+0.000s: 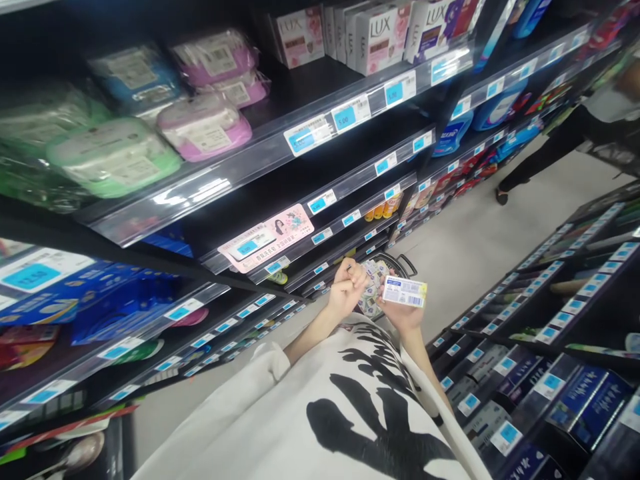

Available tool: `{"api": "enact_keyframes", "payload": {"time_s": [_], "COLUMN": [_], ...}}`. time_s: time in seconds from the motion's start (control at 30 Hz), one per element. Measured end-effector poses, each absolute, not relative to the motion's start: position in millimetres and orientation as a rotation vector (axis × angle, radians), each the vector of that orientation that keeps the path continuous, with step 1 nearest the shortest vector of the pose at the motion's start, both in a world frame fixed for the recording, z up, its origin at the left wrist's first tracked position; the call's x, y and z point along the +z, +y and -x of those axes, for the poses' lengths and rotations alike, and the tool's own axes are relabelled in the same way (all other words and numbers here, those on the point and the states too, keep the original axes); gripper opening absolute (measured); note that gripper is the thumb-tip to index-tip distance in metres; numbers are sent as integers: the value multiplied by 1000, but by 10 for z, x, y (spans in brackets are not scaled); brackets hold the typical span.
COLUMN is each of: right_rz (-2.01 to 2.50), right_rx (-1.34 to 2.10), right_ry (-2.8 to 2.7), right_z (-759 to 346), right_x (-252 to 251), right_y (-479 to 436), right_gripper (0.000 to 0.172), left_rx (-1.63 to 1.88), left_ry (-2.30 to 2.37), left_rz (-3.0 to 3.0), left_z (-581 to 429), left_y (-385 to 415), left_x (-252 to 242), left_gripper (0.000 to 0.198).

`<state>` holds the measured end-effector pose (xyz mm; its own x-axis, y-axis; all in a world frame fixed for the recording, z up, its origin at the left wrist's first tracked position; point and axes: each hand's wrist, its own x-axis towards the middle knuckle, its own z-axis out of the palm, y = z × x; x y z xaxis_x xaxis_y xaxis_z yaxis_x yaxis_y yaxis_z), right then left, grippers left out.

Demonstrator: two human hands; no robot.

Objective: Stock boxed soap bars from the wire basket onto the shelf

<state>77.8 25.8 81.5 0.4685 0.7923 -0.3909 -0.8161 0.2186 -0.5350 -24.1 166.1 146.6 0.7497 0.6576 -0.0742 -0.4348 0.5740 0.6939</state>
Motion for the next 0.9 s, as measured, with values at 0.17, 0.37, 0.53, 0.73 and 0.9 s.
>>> {"api": "enact_keyframes", "payload": {"time_s": [0.17, 0.37, 0.53, 0.73, 0.9], "right_rz": [709, 552, 500, 520, 563], "right_rx": [1162, 1216, 1224, 1222, 1214], "right_ry": [73, 140, 176, 165, 151], "right_z": [-765, -787, -791, -780, -772], "right_x": [844, 862, 869, 844, 808], "right_y": [307, 331, 335, 341, 348], "right_gripper": [86, 68, 69, 74, 77], "left_rx": [609, 600, 611, 640, 649], "left_ry": [340, 366, 320, 298, 283], "left_rz": [-693, -582, -452, -405, -412], "left_z": [259, 273, 283, 281, 285], "left_y": [1628, 1634, 1658, 1675, 1689], "left_x": [1471, 1543, 1555, 1584, 1562], "left_gripper": [47, 47, 48, 48, 48]}}
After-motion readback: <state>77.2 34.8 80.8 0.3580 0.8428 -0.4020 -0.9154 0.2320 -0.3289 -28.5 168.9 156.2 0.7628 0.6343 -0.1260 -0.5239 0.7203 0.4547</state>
